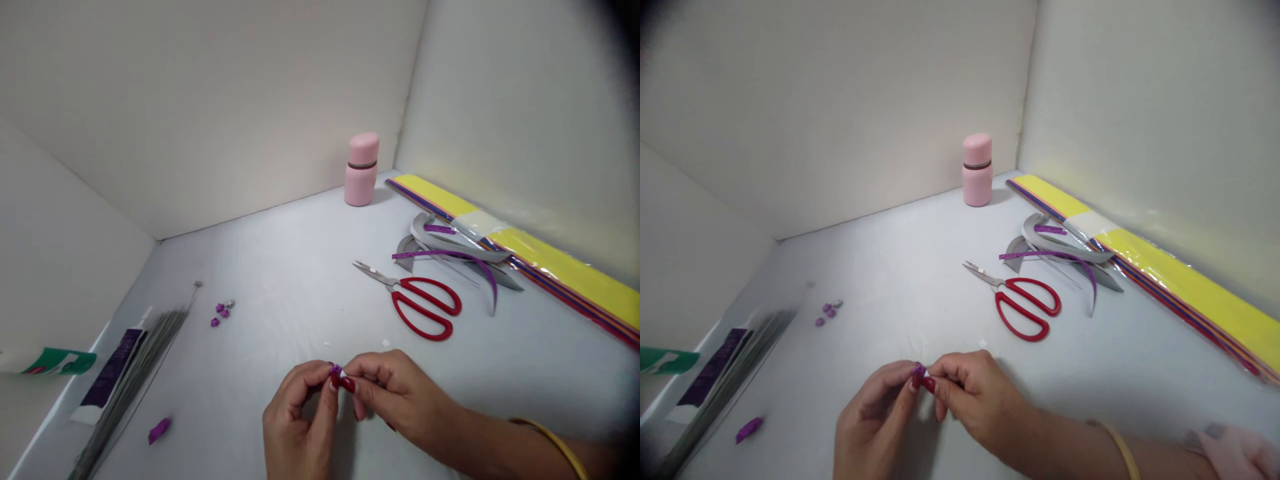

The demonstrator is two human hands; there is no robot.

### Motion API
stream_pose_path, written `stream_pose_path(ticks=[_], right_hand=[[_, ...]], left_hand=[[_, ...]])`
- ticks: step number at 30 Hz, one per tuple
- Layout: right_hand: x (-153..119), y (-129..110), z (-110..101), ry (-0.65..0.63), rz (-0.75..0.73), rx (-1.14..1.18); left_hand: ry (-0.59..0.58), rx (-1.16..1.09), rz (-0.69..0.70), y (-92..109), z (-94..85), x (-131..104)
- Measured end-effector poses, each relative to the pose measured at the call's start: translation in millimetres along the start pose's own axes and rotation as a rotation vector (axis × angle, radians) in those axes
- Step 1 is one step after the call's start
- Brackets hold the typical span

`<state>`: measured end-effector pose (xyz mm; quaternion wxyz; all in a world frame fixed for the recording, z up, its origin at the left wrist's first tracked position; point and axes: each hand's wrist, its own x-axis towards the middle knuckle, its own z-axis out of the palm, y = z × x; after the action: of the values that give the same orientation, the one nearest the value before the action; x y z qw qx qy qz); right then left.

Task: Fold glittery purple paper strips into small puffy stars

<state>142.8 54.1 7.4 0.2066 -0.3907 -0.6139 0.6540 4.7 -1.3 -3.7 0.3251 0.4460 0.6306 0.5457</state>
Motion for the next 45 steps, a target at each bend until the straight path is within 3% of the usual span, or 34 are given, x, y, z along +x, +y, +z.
stream_pose_path(ticks=[5,8,11,14,19,24,31,36,45], right_hand=[[-0.6,-1.2,1.5,-0.011,-0.04,0.019],[-0.2,-0.3,1.9,-0.018,-0.062,0.066],[-0.3,0.7,1.0,-0.012,-0.063,0.065],[-1.2,0.0,0.1,-0.009,-0.056,0.049],[-1.7,-3.6,0.1,-0.015,-0.067,0.01],[0.1,-1.2,-0.3,-0.008,-0.054,0.005],[0.5,4.3,-2.5,-0.04,-0.028,-0.019],[3.4,5.2,-4.9,-0.04,-0.009,0.041],[3.7,4.3,-3.9,-0.032,0.01,0.107]], left_hand=[[0.058,0.212,0.346,-1.5,1.6,-2.4],[0.033,0.267,0.44,-4.5,2.7,-4.5],[-0.006,0.251,0.444,-6.0,1.6,-5.6],[-0.036,0.185,0.309,-4.4,-1.8,-3.4],[-0.043,-0.058,-0.088,2.1,-4.2,3.7],[-0.107,-0.179,-0.195,5.5,-2.3,6.5],[-0.293,-0.388,-0.569,-8.5,-10.3,11.5],[-0.31,-0.426,-0.644,-8.7,-13.8,14.1],[-0.355,-0.403,-0.557,-1.3,-15.0,17.1]])
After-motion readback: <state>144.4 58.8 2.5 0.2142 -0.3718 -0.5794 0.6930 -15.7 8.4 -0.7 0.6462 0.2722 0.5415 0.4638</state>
